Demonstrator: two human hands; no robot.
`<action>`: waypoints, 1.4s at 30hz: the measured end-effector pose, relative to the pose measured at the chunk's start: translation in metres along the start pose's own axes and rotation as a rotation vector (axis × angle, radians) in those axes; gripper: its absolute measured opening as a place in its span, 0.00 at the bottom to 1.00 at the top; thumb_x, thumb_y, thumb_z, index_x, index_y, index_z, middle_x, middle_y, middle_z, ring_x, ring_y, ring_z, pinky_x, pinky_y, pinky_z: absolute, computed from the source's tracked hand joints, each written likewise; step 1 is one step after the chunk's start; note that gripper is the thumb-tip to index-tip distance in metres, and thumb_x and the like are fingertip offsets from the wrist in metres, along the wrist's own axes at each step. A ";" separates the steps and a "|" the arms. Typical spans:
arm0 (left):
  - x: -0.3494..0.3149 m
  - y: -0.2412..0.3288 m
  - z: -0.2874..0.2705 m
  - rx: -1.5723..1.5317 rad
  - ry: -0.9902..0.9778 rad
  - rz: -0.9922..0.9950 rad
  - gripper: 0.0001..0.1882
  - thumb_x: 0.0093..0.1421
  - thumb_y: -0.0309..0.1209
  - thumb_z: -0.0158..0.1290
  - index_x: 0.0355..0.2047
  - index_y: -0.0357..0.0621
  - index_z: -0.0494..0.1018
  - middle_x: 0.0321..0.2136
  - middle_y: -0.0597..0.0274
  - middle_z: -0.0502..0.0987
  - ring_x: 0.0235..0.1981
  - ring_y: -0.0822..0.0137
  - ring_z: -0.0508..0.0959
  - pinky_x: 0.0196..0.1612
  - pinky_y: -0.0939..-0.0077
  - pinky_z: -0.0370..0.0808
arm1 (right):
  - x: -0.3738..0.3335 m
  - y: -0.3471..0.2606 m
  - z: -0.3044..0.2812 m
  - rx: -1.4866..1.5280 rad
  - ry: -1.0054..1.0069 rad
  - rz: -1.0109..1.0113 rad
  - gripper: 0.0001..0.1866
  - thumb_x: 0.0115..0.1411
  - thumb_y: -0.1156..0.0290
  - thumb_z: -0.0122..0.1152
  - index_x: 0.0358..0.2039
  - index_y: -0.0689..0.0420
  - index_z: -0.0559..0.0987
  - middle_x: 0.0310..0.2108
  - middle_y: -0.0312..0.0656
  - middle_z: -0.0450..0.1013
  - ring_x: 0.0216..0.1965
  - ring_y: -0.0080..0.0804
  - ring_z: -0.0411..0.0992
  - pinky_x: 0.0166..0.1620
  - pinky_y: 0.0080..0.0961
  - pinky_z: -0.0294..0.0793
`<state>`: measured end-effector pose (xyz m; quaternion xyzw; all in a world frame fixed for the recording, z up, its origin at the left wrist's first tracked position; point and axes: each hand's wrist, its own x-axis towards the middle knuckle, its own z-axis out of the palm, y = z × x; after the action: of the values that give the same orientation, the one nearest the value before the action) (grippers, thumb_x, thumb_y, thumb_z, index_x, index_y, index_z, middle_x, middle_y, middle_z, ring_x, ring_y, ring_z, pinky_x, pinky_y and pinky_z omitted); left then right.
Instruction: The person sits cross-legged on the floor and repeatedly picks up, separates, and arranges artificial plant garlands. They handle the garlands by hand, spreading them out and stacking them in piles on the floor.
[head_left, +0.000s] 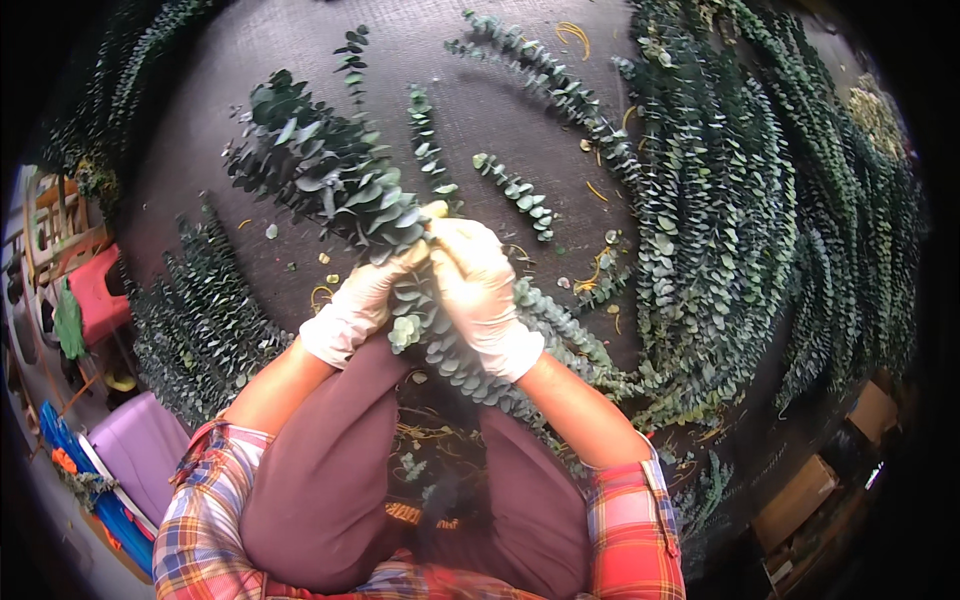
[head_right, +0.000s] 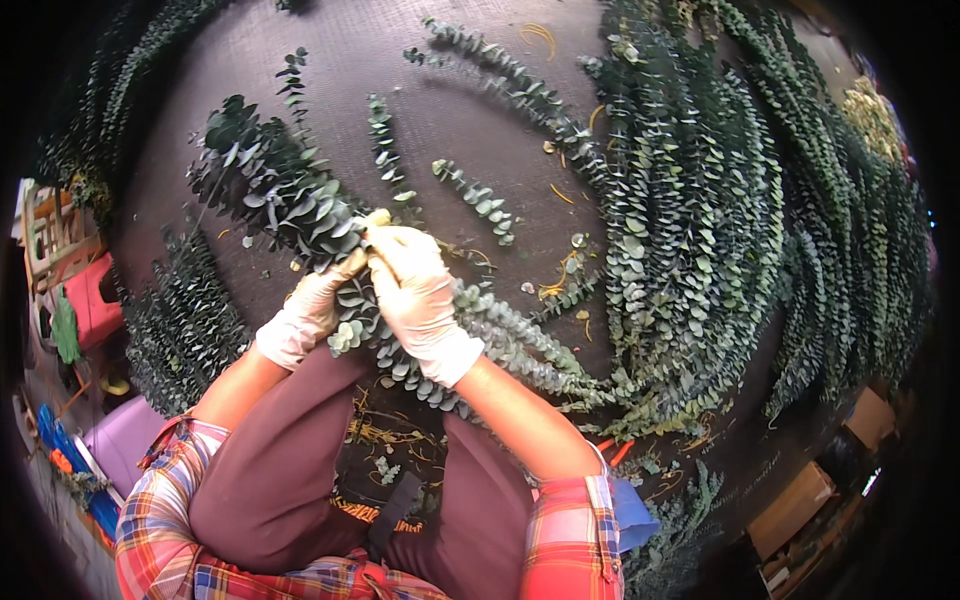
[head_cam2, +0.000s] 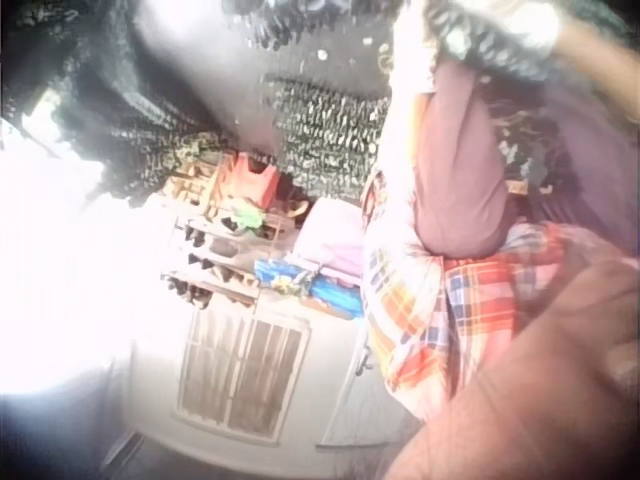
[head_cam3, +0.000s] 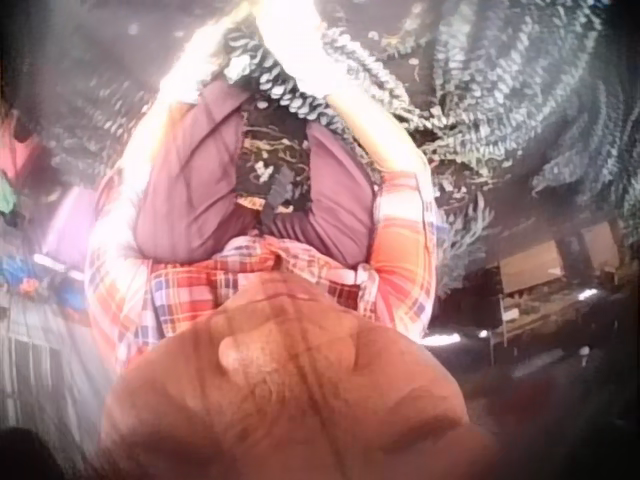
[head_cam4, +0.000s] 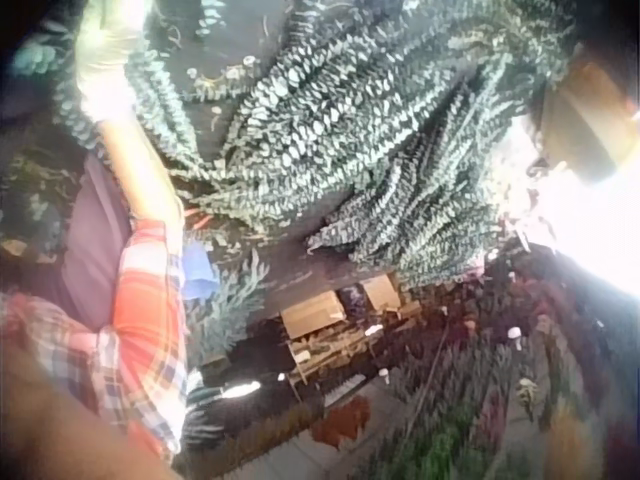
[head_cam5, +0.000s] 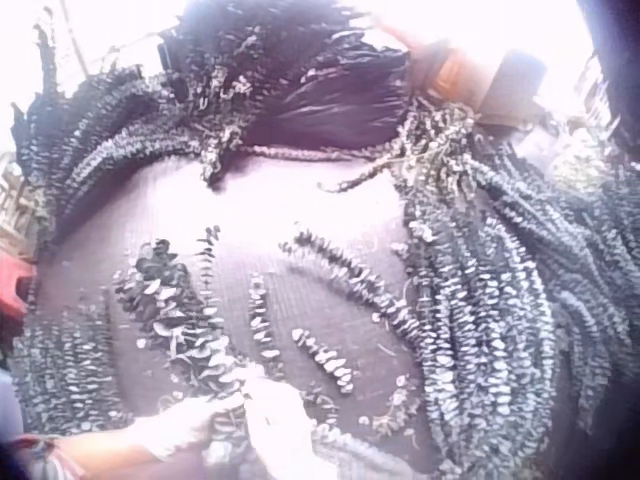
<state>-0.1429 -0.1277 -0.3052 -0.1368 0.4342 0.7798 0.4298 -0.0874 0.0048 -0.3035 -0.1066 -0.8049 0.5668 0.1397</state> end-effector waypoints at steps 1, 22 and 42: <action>-0.001 0.002 0.004 -0.044 -0.001 -0.047 0.24 0.55 0.32 0.61 0.51 0.44 0.70 0.46 0.66 0.75 0.45 0.70 0.75 0.50 0.72 0.71 | -0.004 -0.003 0.002 0.008 -0.011 0.018 0.16 0.52 0.81 0.56 0.43 0.61 0.76 0.42 0.48 0.72 0.47 0.44 0.69 0.52 0.34 0.65; 0.036 -0.001 0.004 0.003 0.065 -0.203 0.19 0.62 0.38 0.52 0.49 0.40 0.71 0.31 0.63 0.78 0.35 0.66 0.79 0.40 0.68 0.78 | 0.122 0.152 -0.182 -0.760 0.166 0.542 0.38 0.54 0.66 0.60 0.63 0.59 0.55 0.49 0.54 0.70 0.48 0.46 0.71 0.51 0.34 0.69; 0.041 -0.006 0.008 0.106 -0.185 -0.080 0.37 0.53 0.51 0.60 0.57 0.43 0.64 0.44 0.66 0.73 0.45 0.74 0.71 0.49 0.78 0.68 | 0.032 -0.002 -0.058 0.260 -0.217 0.032 0.21 0.52 0.81 0.57 0.48 0.56 0.77 0.49 0.44 0.70 0.50 0.38 0.67 0.52 0.27 0.67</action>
<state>-0.1612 -0.0967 -0.3281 -0.0583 0.4275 0.7472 0.5055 -0.0977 0.0656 -0.2801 -0.0386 -0.7333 0.6765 0.0554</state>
